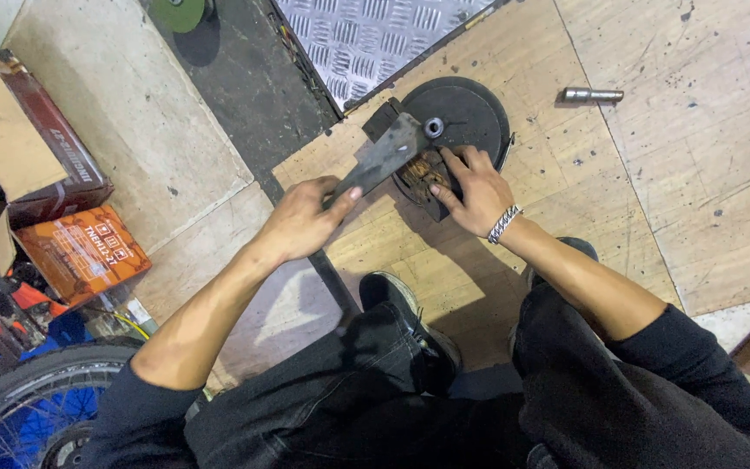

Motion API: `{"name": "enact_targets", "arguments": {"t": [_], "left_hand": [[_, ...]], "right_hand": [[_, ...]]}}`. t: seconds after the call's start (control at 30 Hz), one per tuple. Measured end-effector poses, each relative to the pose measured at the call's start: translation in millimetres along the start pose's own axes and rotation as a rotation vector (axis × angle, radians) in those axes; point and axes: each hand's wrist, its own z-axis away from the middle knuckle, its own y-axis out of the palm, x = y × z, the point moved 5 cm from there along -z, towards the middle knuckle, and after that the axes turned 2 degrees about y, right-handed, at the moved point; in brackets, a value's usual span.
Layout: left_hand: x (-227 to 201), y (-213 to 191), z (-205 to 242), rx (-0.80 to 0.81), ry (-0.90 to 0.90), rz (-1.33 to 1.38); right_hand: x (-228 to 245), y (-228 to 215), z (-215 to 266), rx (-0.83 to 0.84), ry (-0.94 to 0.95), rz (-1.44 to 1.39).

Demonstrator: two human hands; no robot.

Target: The person sits on the floor and uses a hammer to strike a metal part resting on a wooden block. They then insert a cylindrical metal piece into the part and continue hammering it into place.

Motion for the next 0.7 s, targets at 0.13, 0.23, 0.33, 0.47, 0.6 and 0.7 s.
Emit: {"name": "enact_targets", "arguments": {"t": [0.13, 0.23, 0.33, 0.47, 0.6, 0.7], "left_hand": [[12.6, 8.1, -22.9, 0.0, 0.014, -0.032], [4.3, 3.6, -22.0, -0.008, 0.007, -0.056], [-22.0, -1.1, -14.6, 0.016, -0.07, -0.02], [-27.3, -1.6, -18.6, 0.017, -0.114, -0.052], [-18.5, 1.9, -27.5, 0.027, -0.118, -0.114], [-48.9, -4.3, -14.7, 0.037, -0.132, -0.113]], "right_hand": [[-8.4, 8.0, 2.7, 0.002, -0.015, 0.005], [-8.9, 10.4, 3.7, -0.015, -0.013, -0.006], [-8.1, 8.6, 2.6, -0.019, -0.028, -0.001], [-6.4, 8.0, 6.3, -0.044, -0.037, -0.013], [-8.4, 7.8, 6.8, -0.043, -0.021, -0.042], [-9.5, 8.9, 6.9, -0.1, -0.04, -0.063]]}}
